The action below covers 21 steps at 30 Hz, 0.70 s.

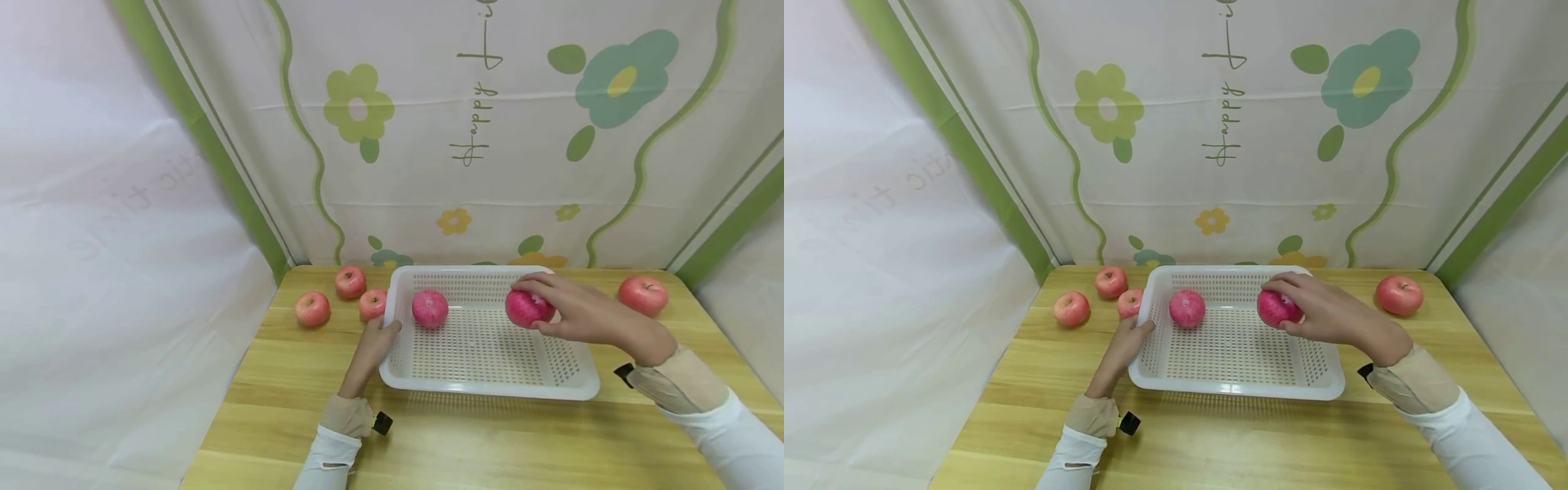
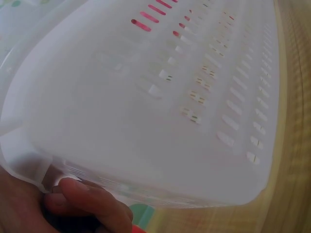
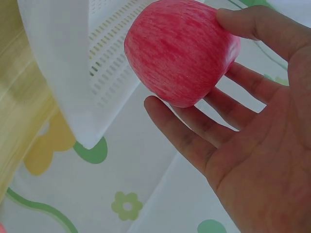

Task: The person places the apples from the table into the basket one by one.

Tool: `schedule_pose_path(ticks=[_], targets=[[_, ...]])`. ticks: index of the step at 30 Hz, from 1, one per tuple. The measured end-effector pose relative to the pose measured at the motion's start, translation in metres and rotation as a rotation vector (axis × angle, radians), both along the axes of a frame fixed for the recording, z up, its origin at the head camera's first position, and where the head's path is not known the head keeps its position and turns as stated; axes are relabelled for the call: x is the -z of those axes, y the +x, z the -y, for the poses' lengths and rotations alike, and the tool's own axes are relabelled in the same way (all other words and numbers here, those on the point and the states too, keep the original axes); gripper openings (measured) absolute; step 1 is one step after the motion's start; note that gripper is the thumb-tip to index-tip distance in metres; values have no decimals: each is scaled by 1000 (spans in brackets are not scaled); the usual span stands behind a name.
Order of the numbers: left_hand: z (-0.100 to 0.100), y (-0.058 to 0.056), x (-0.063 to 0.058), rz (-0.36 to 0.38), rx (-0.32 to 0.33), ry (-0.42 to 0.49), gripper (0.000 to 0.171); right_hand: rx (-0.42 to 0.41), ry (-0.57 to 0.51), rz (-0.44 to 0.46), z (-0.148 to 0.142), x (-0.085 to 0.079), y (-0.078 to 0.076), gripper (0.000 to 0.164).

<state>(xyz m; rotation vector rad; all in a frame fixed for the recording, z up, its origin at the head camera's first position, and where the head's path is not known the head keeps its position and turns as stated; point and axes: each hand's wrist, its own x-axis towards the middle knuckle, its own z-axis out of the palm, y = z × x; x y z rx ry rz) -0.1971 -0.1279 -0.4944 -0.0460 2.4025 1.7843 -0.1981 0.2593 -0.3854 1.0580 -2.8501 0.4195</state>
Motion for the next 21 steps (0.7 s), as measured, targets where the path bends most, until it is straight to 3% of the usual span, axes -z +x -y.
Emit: schedule_pose_path(ticks=[21], targets=[[0,-2,0,12,-15,-25,49,-49,-8,13,16,6,-2,64]])
